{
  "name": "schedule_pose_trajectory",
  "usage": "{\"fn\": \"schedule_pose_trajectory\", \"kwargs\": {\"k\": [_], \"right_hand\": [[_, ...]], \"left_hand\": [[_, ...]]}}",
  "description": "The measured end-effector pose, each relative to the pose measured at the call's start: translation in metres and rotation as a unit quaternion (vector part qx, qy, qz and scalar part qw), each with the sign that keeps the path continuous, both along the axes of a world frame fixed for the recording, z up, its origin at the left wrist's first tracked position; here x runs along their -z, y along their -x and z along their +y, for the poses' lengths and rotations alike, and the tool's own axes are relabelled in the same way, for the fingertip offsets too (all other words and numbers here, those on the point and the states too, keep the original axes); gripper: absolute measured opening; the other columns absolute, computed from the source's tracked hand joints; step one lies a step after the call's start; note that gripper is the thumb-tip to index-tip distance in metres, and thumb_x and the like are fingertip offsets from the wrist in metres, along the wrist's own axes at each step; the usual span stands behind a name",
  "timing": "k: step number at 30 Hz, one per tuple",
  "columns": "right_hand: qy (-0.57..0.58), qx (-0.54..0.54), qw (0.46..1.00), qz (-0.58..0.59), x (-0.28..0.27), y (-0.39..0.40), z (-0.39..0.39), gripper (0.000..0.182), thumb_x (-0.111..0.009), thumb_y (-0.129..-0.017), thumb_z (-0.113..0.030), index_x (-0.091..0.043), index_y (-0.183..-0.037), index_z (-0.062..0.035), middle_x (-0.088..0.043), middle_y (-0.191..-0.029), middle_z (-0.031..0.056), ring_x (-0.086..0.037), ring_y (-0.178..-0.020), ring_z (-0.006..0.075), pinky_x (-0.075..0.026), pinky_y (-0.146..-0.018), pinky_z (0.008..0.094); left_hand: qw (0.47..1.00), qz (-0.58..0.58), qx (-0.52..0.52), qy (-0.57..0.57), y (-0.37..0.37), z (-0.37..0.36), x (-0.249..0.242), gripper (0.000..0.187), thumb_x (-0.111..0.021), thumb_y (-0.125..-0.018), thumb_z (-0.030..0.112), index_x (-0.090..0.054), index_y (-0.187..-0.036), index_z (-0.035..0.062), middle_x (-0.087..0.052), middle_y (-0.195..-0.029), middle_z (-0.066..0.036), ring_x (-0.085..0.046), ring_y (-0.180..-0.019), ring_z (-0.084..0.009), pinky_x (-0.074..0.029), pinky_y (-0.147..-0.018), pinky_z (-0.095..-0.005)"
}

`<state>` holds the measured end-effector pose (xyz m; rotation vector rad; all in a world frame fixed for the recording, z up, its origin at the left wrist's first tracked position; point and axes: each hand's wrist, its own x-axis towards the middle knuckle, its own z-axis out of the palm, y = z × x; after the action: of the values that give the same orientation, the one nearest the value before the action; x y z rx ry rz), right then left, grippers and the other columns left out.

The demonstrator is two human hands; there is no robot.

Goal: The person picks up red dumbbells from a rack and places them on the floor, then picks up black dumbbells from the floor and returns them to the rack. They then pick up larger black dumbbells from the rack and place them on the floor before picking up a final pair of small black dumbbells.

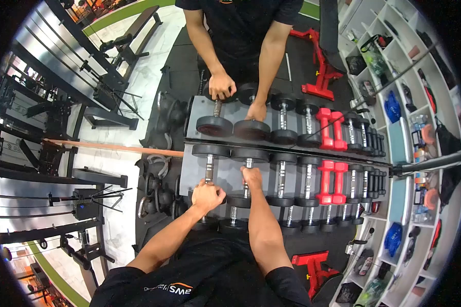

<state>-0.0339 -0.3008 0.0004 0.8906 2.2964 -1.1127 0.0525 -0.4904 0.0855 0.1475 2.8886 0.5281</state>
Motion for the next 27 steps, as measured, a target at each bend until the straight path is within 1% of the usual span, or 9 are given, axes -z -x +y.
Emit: {"fn": "schedule_pose_trajectory", "kwargs": {"k": [1,2,5,8,11,12,15,18,27], "right_hand": [[-0.074,-0.059,0.995,0.010,-0.015,-0.002,0.002,0.042,-0.066,-0.079,-0.035,-0.068,-0.085,0.0069,-0.071,-0.088,0.0236,-0.070,-0.087,0.0375,-0.055,-0.077,0.0460],[-0.092,-0.141,0.985,-0.036,-0.054,-0.003,0.000,0.056,-0.064,-0.083,-0.047,-0.068,-0.102,0.0054,-0.067,-0.111,0.0254,-0.063,-0.109,0.0430,-0.049,-0.094,0.0489],[-0.142,-0.197,0.966,0.089,-0.068,-0.032,-0.003,0.061,-0.065,-0.082,-0.055,-0.066,-0.112,-0.0019,-0.068,-0.114,0.0185,-0.062,-0.112,0.0394,-0.048,-0.091,0.0508],[-0.235,-0.285,0.886,0.281,-0.086,-0.091,-0.008,0.056,-0.067,-0.081,-0.055,-0.066,-0.113,-0.0086,-0.066,-0.114,0.0116,-0.059,-0.111,0.0355,-0.045,-0.091,0.0525],[-0.211,-0.434,0.830,0.280,-0.086,-0.123,-0.003,0.055,-0.068,-0.080,-0.053,-0.066,-0.115,-0.0099,-0.064,-0.111,0.0091,-0.056,-0.108,0.0305,-0.044,-0.085,0.0535],[-0.237,-0.417,0.795,0.371,-0.084,-0.123,-0.003,0.042,-0.070,-0.080,-0.047,-0.070,-0.102,-0.0121,-0.065,-0.098,0.0076,-0.059,-0.093,0.0268,-0.045,-0.075,0.0455],[-0.242,-0.377,0.774,0.448,-0.066,-0.118,-0.003,0.025,-0.072,-0.080,-0.038,-0.070,-0.083,-0.0131,-0.063,-0.082,0.0040,-0.059,-0.079,0.0235,-0.045,-0.067,0.0384],[-0.287,-0.344,0.755,0.479,-0.063,-0.117,-0.008,0.020,-0.073,-0.078,-0.030,-0.066,-0.067,-0.0145,-0.057,-0.068,0.0011,-0.056,-0.066,0.0212,-0.043,-0.060,0.0350],[-0.290,-0.328,0.742,0.508,-0.065,-0.114,-0.012,0.016,-0.072,-0.075,-0.025,-0.065,-0.065,-0.0147,-0.054,-0.066,-0.0002,-0.054,-0.064,0.0204,-0.040,-0.058,0.0354]], "left_hand": [[1.000,0.001,0.000,0.002,0.000,0.000,0.002,0.030,-0.060,-0.081,0.033,-0.078,-0.079,0.0095,-0.071,-0.084,-0.010,-0.065,-0.092,-0.0338,-0.056,-0.077,-0.0464],[1.000,0.003,0.000,0.003,0.000,0.000,0.003,0.030,-0.059,-0.081,0.033,-0.078,-0.080,0.0095,-0.071,-0.084,-0.010,-0.065,-0.092,-0.0339,-0.056,-0.077,-0.0465],[1.000,0.030,-0.003,-0.002,-0.003,0.000,0.006,0.030,-0.059,-0.082,0.033,-0.078,-0.080,0.0094,-0.071,-0.084,-0.011,-0.065,-0.093,-0.0342,-0.056,-0.077,-0.0464],[1.000,0.024,-0.012,-0.011,-0.004,0.000,0.010,0.029,-0.058,-0.080,0.032,-0.078,-0.079,0.0094,-0.072,-0.084,-0.012,-0.064,-0.095,-0.0332,-0.055,-0.077,-0.0459],[0.999,0.021,-0.018,-0.019,-0.003,-0.002,0.011,0.029,-0.059,-0.080,0.032,-0.077,-0.078,0.0090,-0.072,-0.086,-0.012,-0.065,-0.094,-0.0337,-0.056,-0.076,-0.0465],[0.999,0.021,-0.017,-0.021,-0.003,-0.001,0.011,0.030,-0.059,-0.080,0.032,-0.077,-0.078,0.0087,-0.072,-0.087,-0.012,-0.065,-0.093,-0.0341,-0.056,-0.076,-0.0469],[0.999,0.039,-0.014,-0.016,-0.004,-0.001,0.012,0.029,-0.060,-0.080,0.032,-0.076,-0.077,0.0080,-0.072,-0.086,-0.012,-0.066,-0.091,-0.0342,-0.057,-0.074,-0.0468],[0.999,0.034,-0.013,-0.008,-0.004,0.000,0.010,0.028,-0.061,-0.080,0.031,-0.076,-0.076,0.0077,-0.072,-0.084,-0.012,-0.066,-0.090,-0.0337,-0.058,-0.071,-0.0465],[0.997,0.040,-0.028,-0.056,-0.004,-0.001,0.008,0.026,-0.061,-0.080,0.027,-0.075,-0.073,0.0064,-0.071,-0.082,-0.013,-0.067,-0.090,-0.0311,-0.057,-0.075,-0.0446]]}}
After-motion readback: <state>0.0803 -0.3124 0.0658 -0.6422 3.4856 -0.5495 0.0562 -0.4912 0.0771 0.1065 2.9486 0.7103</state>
